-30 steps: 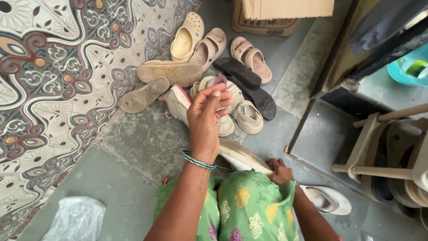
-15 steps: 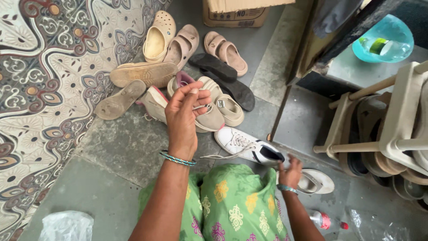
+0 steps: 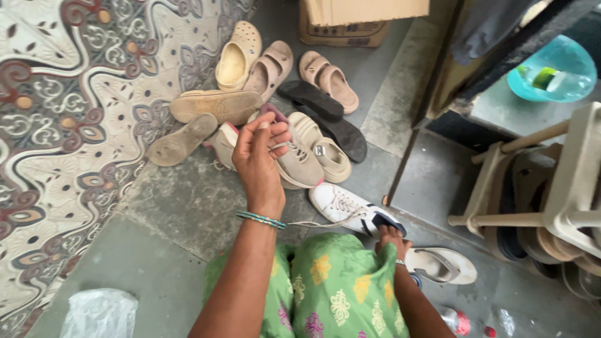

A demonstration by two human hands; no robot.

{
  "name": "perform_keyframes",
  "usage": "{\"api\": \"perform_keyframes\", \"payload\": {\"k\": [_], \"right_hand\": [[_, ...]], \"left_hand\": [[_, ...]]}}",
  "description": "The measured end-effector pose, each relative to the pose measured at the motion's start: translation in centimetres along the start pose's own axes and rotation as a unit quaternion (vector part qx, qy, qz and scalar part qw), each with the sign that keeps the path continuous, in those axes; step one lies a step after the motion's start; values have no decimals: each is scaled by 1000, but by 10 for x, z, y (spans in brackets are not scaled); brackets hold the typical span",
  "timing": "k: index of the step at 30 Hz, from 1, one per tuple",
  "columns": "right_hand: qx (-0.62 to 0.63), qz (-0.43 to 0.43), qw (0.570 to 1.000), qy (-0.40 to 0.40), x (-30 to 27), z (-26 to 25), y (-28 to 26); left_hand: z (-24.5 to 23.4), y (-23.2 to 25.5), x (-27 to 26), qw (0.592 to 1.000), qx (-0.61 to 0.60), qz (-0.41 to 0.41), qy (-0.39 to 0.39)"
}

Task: The person sits on the floor and organizes various shoes by picking them up from the floor and placing them on a white plastic shoe rack. The person handles sandals, sneakers, and flip-flops, arranging them on the shelves.

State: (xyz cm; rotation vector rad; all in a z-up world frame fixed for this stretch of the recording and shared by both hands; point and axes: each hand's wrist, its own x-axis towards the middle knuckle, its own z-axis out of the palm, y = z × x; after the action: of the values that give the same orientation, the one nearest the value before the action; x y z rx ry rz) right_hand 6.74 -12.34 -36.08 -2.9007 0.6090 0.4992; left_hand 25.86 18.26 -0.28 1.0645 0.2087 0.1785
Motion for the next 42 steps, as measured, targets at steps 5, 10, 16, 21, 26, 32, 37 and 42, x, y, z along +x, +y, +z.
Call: {"api": "perform_keyframes", "payload": {"k": [5, 10, 16, 21, 26, 32, 37, 42], "right_hand": [[1, 23, 1000, -5, -5, -8, -1], [66, 79, 994, -23, -38, -23, 17], [187, 118, 975, 7, -70, -48, 42], [327, 93, 938, 66, -87, -69, 62], [306, 141, 939, 75, -98, -106, 96], [198, 158, 967, -2, -136, -195, 133], [148, 187, 971, 37, -206, -266, 137], [173, 234, 956, 45, -265, -305, 153]], "left_hand": [[-6, -16, 10, 999, -2, -44, -29], [23, -52, -6, 956, 89, -10, -280], [28, -59, -24, 855, 389, 29, -342], [29, -74, -19, 851, 396, 53, -339], [25, -88, -14, 846, 411, 53, -337], [12, -104, -13, 805, 474, 106, -340], [1, -103, -26, 783, 497, 113, -355], [-6, -115, -30, 782, 481, 124, -378]]}}
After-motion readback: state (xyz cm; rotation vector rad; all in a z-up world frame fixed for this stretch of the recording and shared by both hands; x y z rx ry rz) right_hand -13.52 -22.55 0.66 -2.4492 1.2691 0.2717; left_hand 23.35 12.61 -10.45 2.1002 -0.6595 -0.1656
